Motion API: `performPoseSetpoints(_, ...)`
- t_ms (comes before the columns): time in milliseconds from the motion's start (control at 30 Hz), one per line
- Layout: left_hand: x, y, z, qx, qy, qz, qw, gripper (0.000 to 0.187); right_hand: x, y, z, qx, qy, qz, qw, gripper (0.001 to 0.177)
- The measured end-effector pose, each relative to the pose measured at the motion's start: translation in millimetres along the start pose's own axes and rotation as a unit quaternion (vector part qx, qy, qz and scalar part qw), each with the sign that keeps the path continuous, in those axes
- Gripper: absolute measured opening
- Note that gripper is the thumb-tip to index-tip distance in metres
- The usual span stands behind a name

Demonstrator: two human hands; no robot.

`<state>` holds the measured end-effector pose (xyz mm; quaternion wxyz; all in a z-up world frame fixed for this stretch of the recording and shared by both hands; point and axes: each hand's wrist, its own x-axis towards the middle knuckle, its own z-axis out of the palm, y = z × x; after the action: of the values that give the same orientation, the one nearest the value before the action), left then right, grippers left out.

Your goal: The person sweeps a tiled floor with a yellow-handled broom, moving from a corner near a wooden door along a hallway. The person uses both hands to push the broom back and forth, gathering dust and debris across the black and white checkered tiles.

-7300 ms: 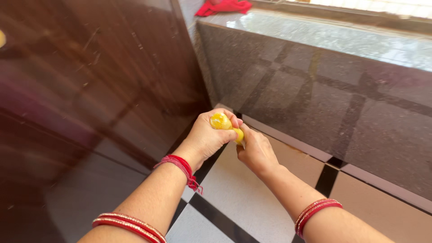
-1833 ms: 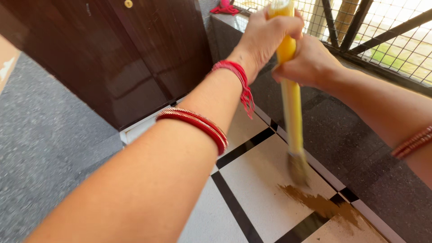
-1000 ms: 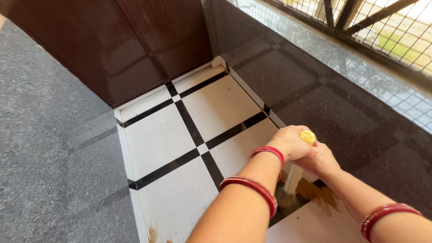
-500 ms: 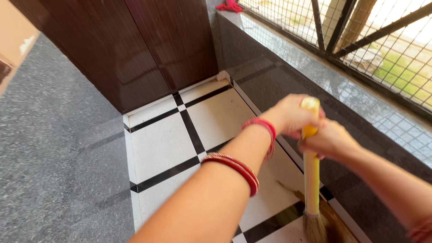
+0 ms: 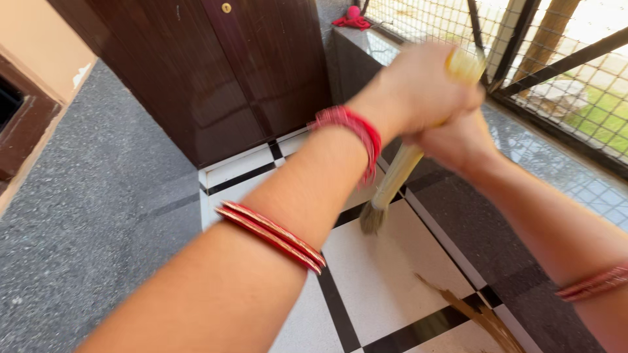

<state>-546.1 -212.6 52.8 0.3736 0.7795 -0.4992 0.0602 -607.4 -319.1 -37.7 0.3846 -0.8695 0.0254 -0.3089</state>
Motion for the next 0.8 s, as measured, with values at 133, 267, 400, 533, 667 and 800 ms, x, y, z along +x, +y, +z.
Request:
performPoseSetpoints(133,-51.9,-52.6,50.6,0.037,0.004,-0.017,0.999,0.031,-13.3,108.1,67.9,-0.024,-0.03,-0.22,0.975,0.031)
performPoseSetpoints(267,-109.4,-74.7,103.2,0.065,-0.078,-0.113,0.988,0.028,-77.1,190.6,114.5,-0.14,-0.148,-0.056,0.977,0.02)
performPoseSetpoints(400,-140.7,-76.3,133.2,0.005,-0.181,-0.218,0.959,0.035,-135.9,166.4,106.5,-0.175,-0.24,0.209,0.932,0.036)
performPoseSetpoints(533,-148.6,-84.6,149.6,-0.129,-0.199,-0.306,0.922,0.038,-151.5,120.9,81.5,-0.213,-0.285,0.316,0.88,0.064)
performPoseSetpoints(667,-132.5,-98.0,148.5,-0.206,-0.181,-0.277,0.921,0.03,-132.2,95.7,62.8,-0.278,-0.296,0.277,0.871,0.059)
performPoseSetpoints(800,-86.0,-90.2,105.2,-0.297,-0.106,-0.155,0.936,0.02,-87.7,60.0,32.9,-0.293,-0.209,0.242,0.901,0.039)
